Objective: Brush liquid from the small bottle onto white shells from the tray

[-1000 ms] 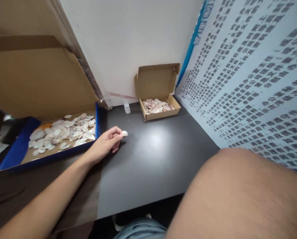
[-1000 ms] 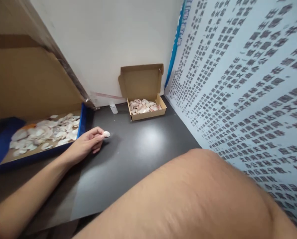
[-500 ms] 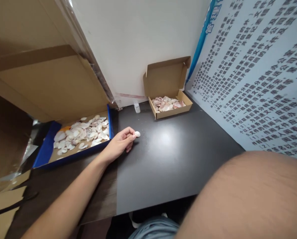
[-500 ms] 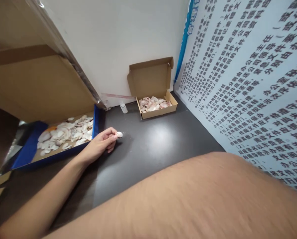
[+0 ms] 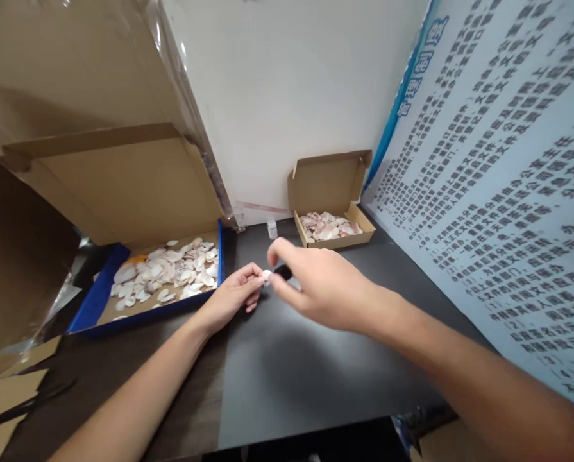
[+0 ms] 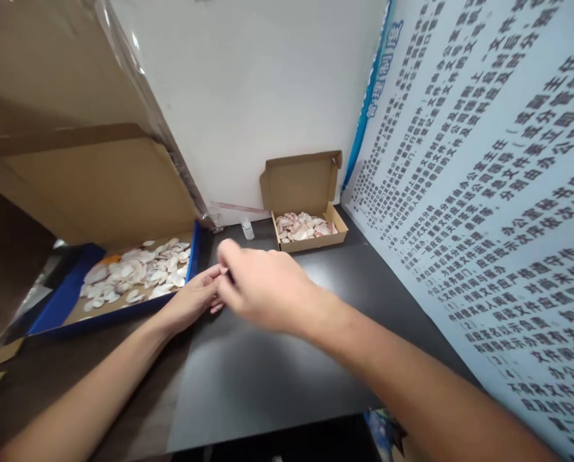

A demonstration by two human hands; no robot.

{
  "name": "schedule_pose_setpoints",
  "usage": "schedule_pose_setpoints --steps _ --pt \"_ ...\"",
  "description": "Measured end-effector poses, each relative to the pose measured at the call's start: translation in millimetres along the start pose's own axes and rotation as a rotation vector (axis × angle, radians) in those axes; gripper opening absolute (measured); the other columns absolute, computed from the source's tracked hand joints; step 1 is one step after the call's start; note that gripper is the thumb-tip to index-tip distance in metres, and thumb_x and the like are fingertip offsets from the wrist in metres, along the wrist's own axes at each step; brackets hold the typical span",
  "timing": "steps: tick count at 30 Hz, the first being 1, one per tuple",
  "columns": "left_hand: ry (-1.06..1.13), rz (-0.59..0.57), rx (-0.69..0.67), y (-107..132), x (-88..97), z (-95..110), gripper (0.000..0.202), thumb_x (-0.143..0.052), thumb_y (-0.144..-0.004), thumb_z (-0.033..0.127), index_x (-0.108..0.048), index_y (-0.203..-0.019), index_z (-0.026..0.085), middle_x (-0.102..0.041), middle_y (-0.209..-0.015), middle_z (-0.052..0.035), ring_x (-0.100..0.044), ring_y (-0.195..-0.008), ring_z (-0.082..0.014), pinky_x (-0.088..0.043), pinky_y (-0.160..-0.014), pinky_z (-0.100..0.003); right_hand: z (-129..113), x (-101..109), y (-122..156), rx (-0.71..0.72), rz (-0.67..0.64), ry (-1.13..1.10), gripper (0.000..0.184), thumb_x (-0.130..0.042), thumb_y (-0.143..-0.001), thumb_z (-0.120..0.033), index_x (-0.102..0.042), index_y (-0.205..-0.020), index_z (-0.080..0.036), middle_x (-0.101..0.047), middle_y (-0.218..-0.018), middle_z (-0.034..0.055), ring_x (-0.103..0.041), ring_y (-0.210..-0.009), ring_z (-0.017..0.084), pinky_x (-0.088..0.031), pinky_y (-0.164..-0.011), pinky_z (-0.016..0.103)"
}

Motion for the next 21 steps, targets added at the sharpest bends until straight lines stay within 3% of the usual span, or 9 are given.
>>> schedule_pose_setpoints --steps 5,8,16,21 --pt "0.114 0.032 -0.002 -0.9 -0.2 -0.1 0.029 -0.064 -0.081 0.041 -0.043 -0.081 0.020 -0.032 -0.053 0.0104 -0.028 -0.044 -0.0023 -0.029 -0.043 -0.014 62.8 -25.5 -11.2 -0.105 0.082 -0.191 0.007 -0.052 -0.088 -0.026 -0.049 -0.092 -0.021 -0.042 -0.061 -0.0060 -0.041 -0.054 0.011 -0.030 -0.054 0.023" --pt "0.143 0.060 0.007 -0.8 -0.4 0.5 0.030 -0.065 -0.080 0.040 -0.044 -0.082 0.019 -0.032 -0.054 0.0105 -0.028 -0.044 -0.0015 -0.028 -0.042 -0.014 83.3 -43.7 -8.1 -0.118 0.169 -0.298 0.007 -0.051 -0.088 -0.027 -0.049 -0.090 -0.020 -0.036 -0.059 -0.0070 -0.037 -0.052 0.010 -0.031 -0.052 0.023" --pt "0.188 0.072 0.018 -1.9 0.6 0.4 0.033 -0.067 -0.077 0.040 -0.042 -0.079 0.020 -0.033 -0.058 0.0101 -0.027 -0.044 -0.0007 -0.029 -0.042 -0.013 74.1 -50.7 10.0 -0.008 0.191 -0.212 0.011 -0.053 -0.088 -0.027 -0.053 -0.097 -0.020 -0.041 -0.063 -0.0058 -0.040 -0.052 0.009 -0.033 -0.053 0.023" --pt "0.177 0.051 0.013 -2.3 1.8 -1.5 0.032 -0.066 -0.079 0.042 -0.042 -0.080 0.020 -0.030 -0.056 0.0105 -0.027 -0.044 -0.0014 -0.029 -0.042 -0.014 73.3 -47.0 9.1 0.009 0.220 -0.098 0.009 -0.056 -0.085 -0.025 -0.055 -0.092 -0.019 -0.045 -0.064 -0.0044 -0.040 -0.053 0.010 -0.033 -0.053 0.023"
Point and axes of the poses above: each hand's wrist, its own y-axis away from the middle knuckle, its own x-axis out of the back of the hand, z = x × y, the point moved 2 cm from there along -y, towards the middle knuckle
